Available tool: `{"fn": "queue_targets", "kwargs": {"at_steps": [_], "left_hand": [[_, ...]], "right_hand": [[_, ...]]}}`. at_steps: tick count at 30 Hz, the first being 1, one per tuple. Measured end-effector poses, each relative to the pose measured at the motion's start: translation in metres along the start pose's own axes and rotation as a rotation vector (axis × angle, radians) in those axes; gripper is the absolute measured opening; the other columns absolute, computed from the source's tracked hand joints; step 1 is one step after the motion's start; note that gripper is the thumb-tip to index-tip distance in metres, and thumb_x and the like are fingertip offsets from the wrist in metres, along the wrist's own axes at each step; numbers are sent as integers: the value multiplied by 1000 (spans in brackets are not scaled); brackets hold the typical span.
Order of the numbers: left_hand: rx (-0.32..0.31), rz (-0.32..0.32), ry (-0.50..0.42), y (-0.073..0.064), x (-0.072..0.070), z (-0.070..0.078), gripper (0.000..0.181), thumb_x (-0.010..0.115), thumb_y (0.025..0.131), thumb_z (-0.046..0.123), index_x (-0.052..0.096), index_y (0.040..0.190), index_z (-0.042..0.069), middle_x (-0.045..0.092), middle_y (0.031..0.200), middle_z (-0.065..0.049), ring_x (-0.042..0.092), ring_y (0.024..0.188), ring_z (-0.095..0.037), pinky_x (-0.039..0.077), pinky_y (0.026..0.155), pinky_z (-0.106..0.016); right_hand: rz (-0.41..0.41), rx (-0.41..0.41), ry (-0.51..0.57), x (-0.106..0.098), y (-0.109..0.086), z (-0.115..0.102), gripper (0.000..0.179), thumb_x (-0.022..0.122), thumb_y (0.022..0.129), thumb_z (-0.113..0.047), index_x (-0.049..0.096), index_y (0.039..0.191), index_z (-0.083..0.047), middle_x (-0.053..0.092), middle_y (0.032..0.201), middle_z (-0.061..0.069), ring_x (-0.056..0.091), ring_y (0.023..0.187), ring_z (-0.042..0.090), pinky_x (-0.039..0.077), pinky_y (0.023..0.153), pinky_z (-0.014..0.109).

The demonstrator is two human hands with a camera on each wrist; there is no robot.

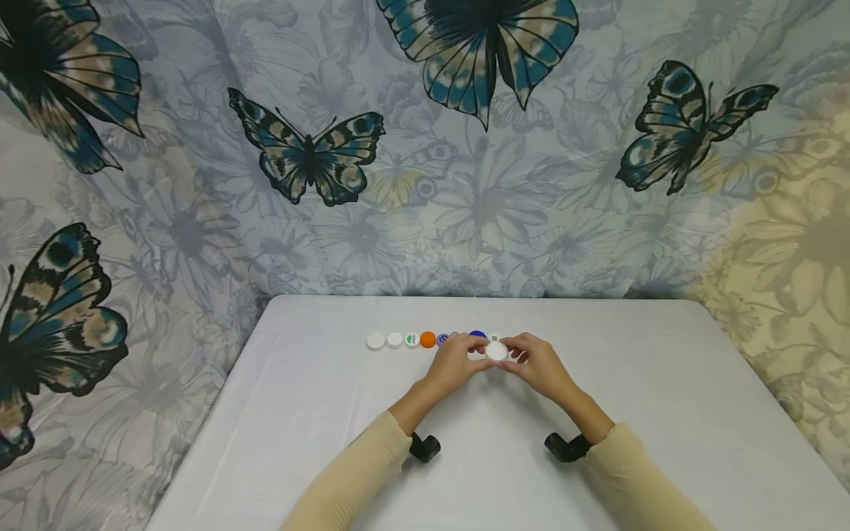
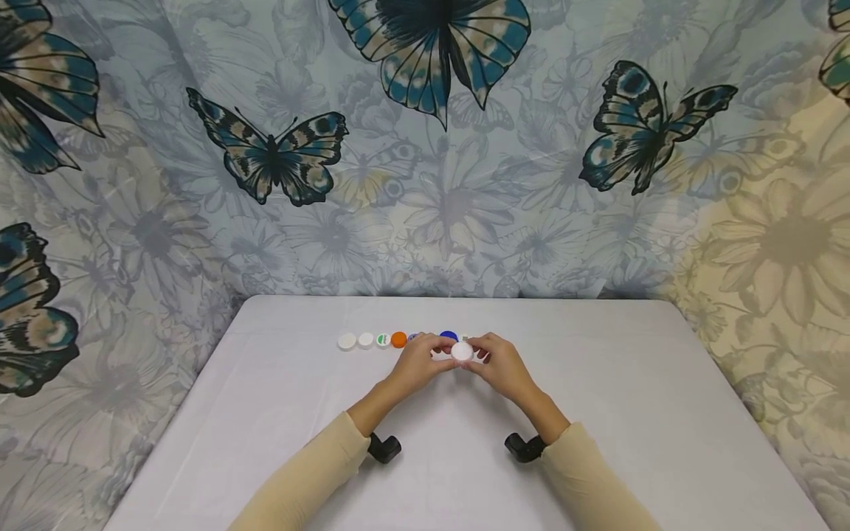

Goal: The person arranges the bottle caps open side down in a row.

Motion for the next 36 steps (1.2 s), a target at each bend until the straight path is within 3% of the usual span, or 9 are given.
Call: {"fn": "queue_targets", "kwargs": {"at_steps": [8,16,22,28,36], "left_hand": [[-42,-23,70,27,25,-1,37,75,85,33,71,115,12,74,97,3,58,87,-12,45,73,-17],[-107,-52,138,44,43,-5,34,76,84,32,73,111,11,72,94,1,57,86,-15,45,73,-20],[-127,-58,200,49,52,-1,32,78,82,31,74,106,11,69,89,0,55,82,-14,43,70,-20],[-134,-17,220,50,51,3,33,78,81,29,73,108,10,69,90,-1,57,84,-16,46,71,-20],[-101,-67,279,45,57,3,31,77,83,26,74,110,10,68,90,-1,55,83,-15,43,71,-20]], "right_hand": [[-63,66,-17,-2,15,33,38,78,80,-5,66,113,10,65,90,16,62,81,26,55,67,30],[-101,121,-42,2,23,55,37,77,80,-7,67,112,8,66,91,16,62,82,27,49,67,31],[-145,153,-68,6,24,69,36,77,80,-7,67,110,8,66,91,17,61,82,27,48,69,34],[-173,172,-74,7,29,76,36,77,80,-7,67,111,9,66,92,19,60,82,27,49,72,37],[-224,191,-78,20,29,81,38,79,76,-8,67,108,10,65,90,18,59,80,25,48,72,36]]}}
Point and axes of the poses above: each hand's wrist, its own y-axis towards the middle knuckle, its own x-axis out of the palm, z = x × y, the point moved 9 cm from there along y, towards the middle knuckle
